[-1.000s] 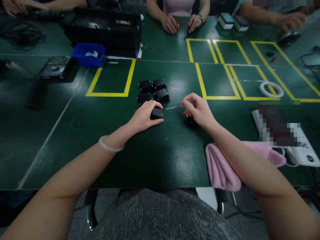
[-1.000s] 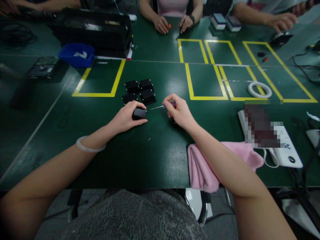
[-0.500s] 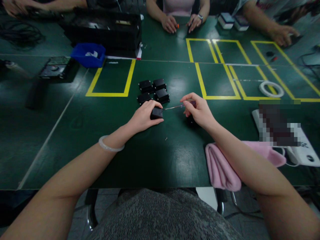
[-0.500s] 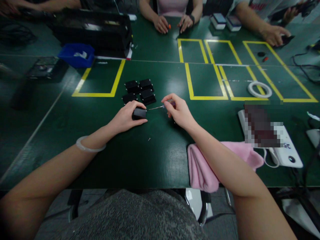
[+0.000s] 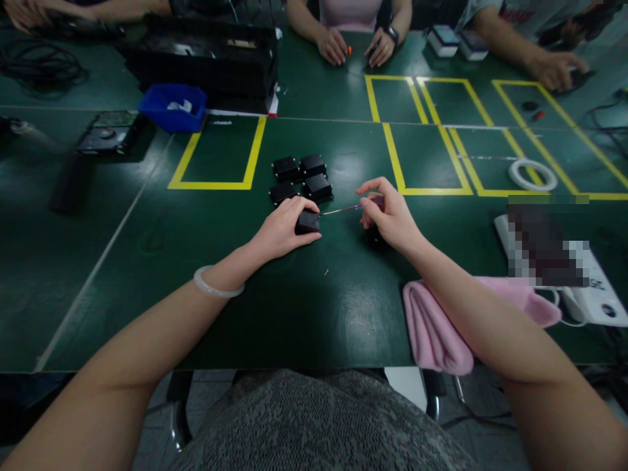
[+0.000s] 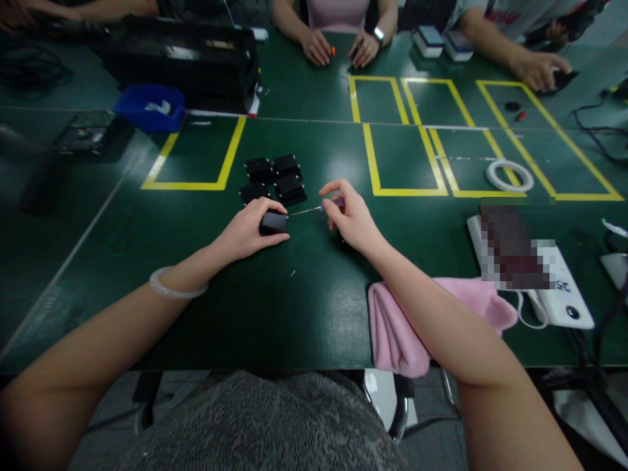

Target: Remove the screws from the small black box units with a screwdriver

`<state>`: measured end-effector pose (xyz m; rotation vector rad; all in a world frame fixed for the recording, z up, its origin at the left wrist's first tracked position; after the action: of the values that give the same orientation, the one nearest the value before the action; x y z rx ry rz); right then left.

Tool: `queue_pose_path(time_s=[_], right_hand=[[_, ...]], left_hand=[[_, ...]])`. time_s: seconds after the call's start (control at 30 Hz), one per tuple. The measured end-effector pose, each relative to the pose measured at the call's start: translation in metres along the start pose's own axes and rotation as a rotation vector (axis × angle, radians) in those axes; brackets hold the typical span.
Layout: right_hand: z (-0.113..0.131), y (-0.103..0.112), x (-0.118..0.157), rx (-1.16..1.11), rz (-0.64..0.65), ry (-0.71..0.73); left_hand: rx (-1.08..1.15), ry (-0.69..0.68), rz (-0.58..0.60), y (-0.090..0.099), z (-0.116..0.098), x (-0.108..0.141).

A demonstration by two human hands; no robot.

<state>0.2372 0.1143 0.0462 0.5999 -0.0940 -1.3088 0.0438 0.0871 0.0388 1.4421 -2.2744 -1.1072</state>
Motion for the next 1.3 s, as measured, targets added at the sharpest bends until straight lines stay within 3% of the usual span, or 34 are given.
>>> queue_pose_path(time_s=[1.3], right_hand=[[-0.0004, -0.0017, 0.0003, -0.012, 0.023, -0.01]], left_hand=[[0.014, 0.011, 0.005, 0.0004, -0.0001, 0.0]])
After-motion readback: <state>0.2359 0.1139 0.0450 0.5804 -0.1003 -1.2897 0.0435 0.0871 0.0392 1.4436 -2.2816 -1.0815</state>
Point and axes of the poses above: each hand's wrist, its own x-axis away from the middle knuckle, its own y-axis out of the back of the hand, z = x × y, the point moved 9 cm from there along -x, towards the middle knuckle, and after that the axes turned 13 degrees about x, right-handed, at the moved point
